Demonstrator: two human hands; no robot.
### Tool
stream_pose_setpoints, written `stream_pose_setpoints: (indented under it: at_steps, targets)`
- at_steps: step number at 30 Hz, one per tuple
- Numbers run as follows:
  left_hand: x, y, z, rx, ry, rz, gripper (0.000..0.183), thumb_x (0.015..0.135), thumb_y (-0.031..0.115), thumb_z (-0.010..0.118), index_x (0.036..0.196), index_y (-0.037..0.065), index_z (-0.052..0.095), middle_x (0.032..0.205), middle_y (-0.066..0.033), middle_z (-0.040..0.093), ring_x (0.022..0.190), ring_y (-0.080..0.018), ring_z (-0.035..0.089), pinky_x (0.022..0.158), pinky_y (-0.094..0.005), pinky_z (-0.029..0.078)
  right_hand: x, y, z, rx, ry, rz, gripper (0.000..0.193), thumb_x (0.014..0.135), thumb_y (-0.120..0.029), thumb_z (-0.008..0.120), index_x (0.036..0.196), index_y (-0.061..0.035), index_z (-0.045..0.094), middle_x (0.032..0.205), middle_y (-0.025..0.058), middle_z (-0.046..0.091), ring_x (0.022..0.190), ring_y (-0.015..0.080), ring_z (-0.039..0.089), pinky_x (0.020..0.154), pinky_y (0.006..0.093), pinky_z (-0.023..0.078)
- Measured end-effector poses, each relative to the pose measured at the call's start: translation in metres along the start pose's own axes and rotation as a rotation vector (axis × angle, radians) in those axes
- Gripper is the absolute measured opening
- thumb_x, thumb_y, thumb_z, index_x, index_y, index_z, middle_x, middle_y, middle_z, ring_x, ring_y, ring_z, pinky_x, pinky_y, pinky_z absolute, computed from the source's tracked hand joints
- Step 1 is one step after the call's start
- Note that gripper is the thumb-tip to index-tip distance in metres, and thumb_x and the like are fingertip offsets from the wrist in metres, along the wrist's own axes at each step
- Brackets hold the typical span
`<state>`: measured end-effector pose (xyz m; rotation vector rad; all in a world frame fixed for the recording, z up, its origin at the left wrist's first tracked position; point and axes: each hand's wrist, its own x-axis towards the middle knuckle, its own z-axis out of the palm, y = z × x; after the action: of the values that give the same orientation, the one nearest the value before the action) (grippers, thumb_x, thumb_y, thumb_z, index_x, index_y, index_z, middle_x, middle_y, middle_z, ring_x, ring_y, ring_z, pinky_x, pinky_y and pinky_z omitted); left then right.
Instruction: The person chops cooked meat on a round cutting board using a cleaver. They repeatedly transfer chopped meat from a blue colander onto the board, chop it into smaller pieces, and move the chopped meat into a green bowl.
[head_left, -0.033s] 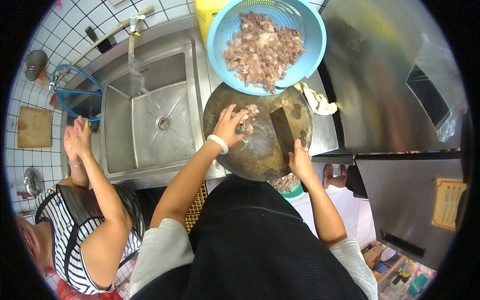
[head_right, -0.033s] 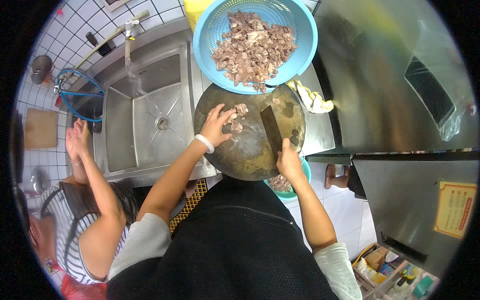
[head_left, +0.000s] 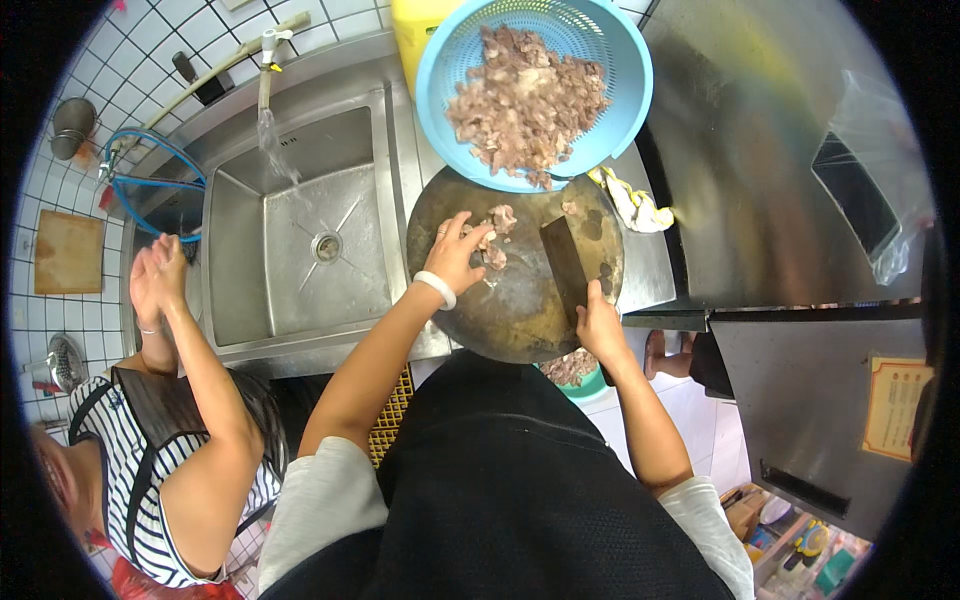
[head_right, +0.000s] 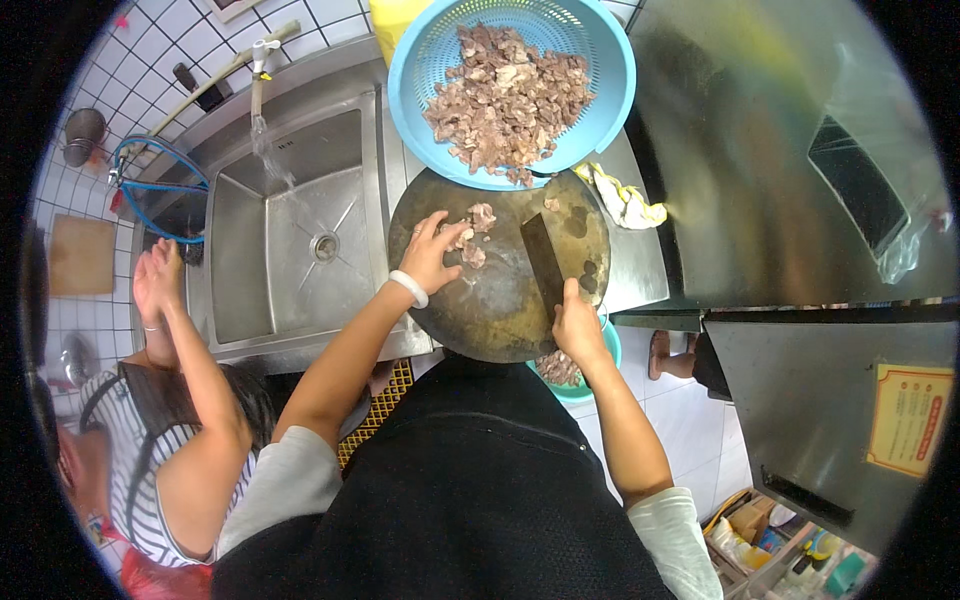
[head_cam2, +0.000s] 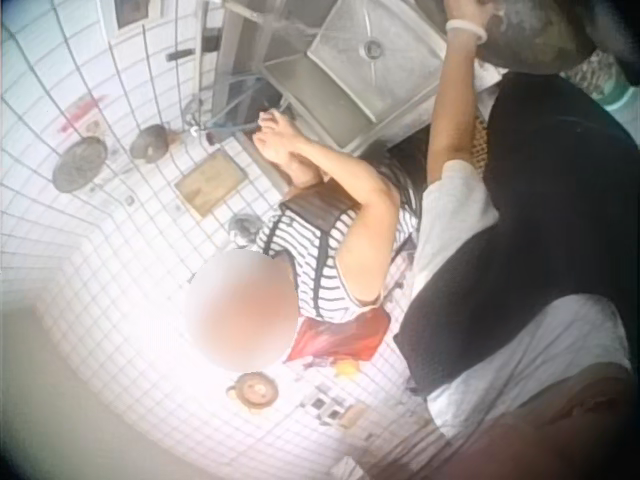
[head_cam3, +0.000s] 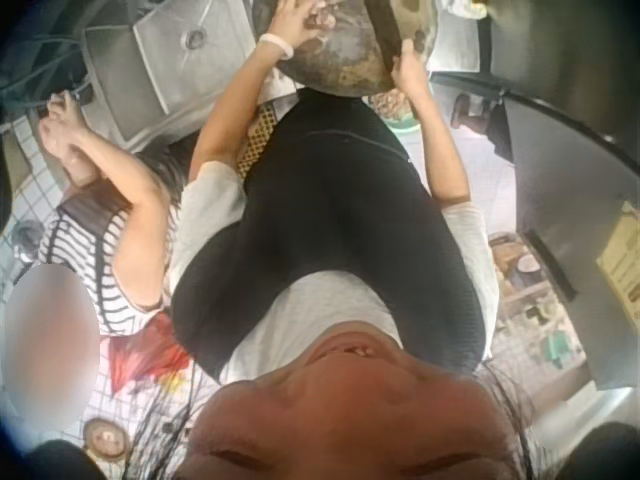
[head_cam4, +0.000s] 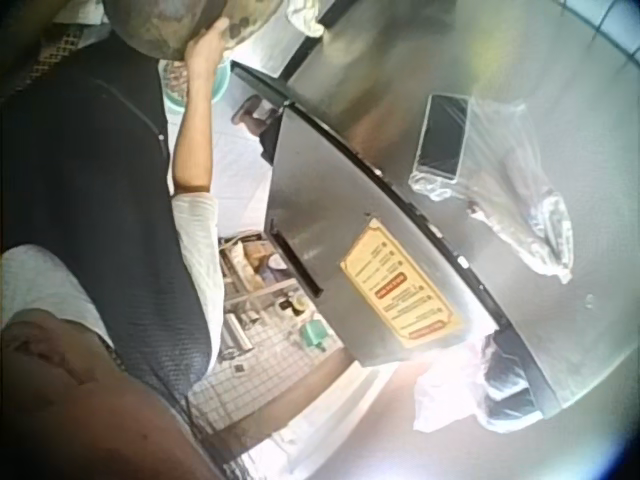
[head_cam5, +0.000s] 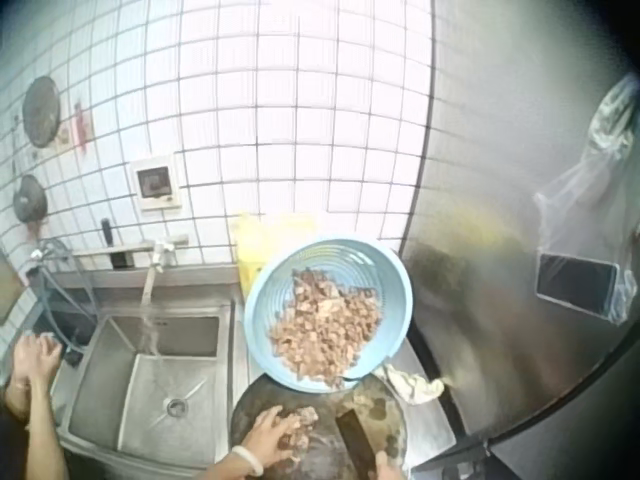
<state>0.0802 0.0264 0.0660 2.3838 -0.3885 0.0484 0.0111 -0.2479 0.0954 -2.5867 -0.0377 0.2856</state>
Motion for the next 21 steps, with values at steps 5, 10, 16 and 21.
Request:
stream_pose_setpoints:
  at_steps: [5,10,16,21]
  targets:
    - [0.003,-0.002,0.025,0.375,0.100,0.357,0.024,0.068,0.007,0.064,0.091,0.014,0.067,0.105,-0.0044,0.056,0.103,-0.0267,0.050,0.079,-0.0394,0.043,-0.001,-0.006,-0.004,-0.018,-0.017,0.050,0.028,0.083,-0.001,0.053,0.105,-0.0003,0.035,0.074,0.0335,0.059,0.075,0.0523,0.057,0.069,0.0590,0.043]
    - [-0.001,-0.010,0.037,0.272,0.028,0.342,0.025,0.071,0.007,0.063,0.095,0.013,0.066,0.098,-0.0042,0.060,0.100,-0.0248,0.055,0.082,-0.0376,0.045,-0.021,-0.003,-0.008,-0.014,-0.008,-0.006,0.024,0.085,-0.006,0.055,0.101,-0.0036,0.037,0.069,0.0304,0.058,0.069,0.0515,0.057,0.063,0.0591,0.044]
    - [-0.009,-0.010,0.037,0.113,0.064,0.263,0.024,0.078,0.003,0.059,0.099,0.012,0.065,0.100,-0.0073,0.061,0.091,-0.0308,0.059,0.081,-0.0380,0.050,-0.047,0.006,-0.003,-0.002,-0.087,0.002,0.026,0.085,-0.007,0.055,0.104,-0.0036,0.037,0.069,0.0302,0.059,0.068,0.0513,0.057,0.063,0.0581,0.045]
    - [-0.023,0.023,0.038,-0.128,-0.166,0.223,0.019,0.076,-0.005,0.059,0.092,0.004,0.064,0.093,-0.0143,0.062,0.084,-0.0336,0.061,0.076,-0.0394,0.051,-0.058,0.013,-0.001,0.066,-0.072,-0.024,0.026,0.086,-0.008,0.055,0.104,-0.0029,0.038,0.068,0.0303,0.059,0.069,0.0509,0.058,0.062,0.0573,0.045]
